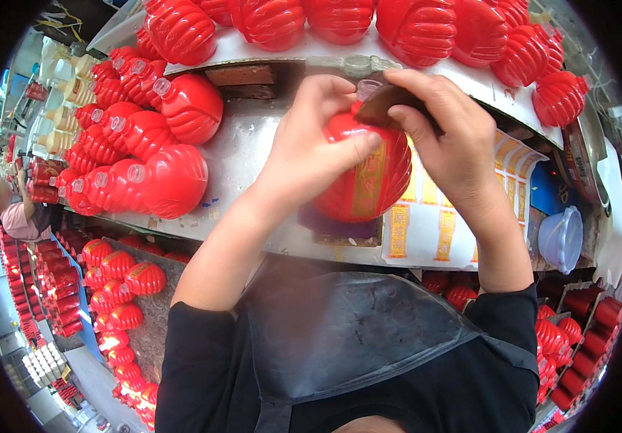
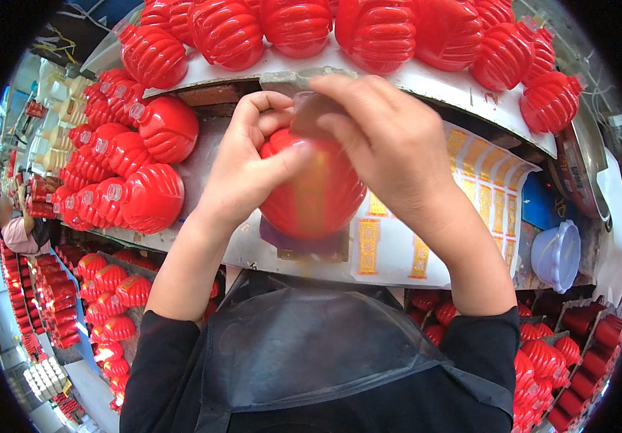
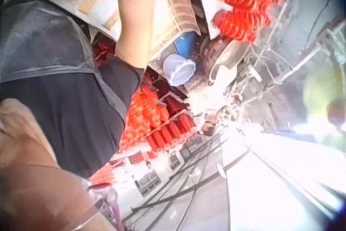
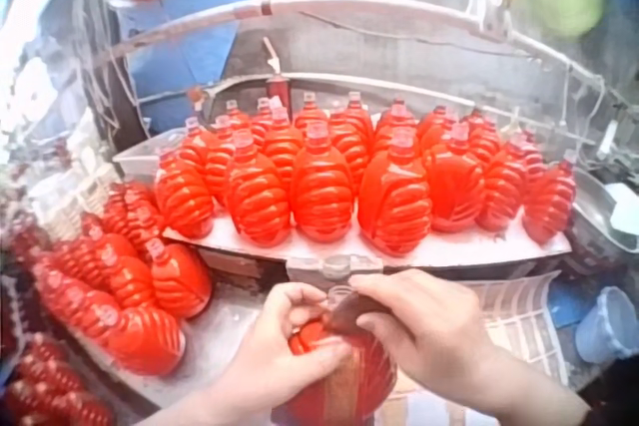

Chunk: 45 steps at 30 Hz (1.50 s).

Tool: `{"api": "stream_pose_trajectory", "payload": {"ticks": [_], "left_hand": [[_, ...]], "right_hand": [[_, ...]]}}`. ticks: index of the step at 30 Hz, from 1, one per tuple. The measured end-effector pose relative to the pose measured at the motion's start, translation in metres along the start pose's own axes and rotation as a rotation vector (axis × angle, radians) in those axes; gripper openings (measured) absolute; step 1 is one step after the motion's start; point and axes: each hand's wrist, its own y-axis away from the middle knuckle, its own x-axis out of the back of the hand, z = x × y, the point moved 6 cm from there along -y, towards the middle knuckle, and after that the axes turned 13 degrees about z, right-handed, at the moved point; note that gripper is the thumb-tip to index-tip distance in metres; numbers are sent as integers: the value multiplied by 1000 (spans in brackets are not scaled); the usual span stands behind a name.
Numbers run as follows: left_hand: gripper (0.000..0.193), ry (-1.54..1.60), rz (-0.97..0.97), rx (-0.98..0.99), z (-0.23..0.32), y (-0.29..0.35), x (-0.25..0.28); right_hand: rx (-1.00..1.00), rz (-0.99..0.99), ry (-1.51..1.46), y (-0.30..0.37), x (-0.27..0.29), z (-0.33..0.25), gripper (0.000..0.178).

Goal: The person repeatedly picks up red plastic bottles from a table, applies a gold label to each bottle, and places the labeled bottles back on the table. The person also handles sheets of labels, peeling them off to apply to the bottles.

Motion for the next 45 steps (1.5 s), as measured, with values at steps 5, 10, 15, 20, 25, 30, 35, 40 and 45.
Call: {"api": "stream_pose_trajectory", "payload": {"ticks": [5, 10, 15, 20, 25, 30, 35, 40, 45], "left_hand": [[31, 28, 47, 65, -7, -12, 1], [21, 17, 59, 93, -10, -18, 2], [19, -28, 64, 84, -9, -17, 4], [18, -44, 63, 46, -6, -14, 6], [17, -75, 58, -22, -2, -9, 4], [18, 12, 49, -4, 0, -6, 1], [34, -234, 37, -89, 8, -7, -3], [33, -122, 81, 76, -16, -26, -1], [20, -331, 237, 31, -35, -44, 2]], "right_hand": [[-24, 2, -84, 20, 11, -6, 28], [62, -172, -378, 44, 5, -29, 29], [-59, -28, -229, 33, 11, -13, 27], [-101, -160, -350, 16, 3, -26, 30], [-472, -28, -216, 0, -1, 16, 28], [-232, -159, -67, -11, -8, 9, 27], [-115, -98, -25, -10, -8, 11, 23], [-12, 86, 128, 13, 8, 12, 26], [316, -184, -169, 34, -7, -51, 26]]}}
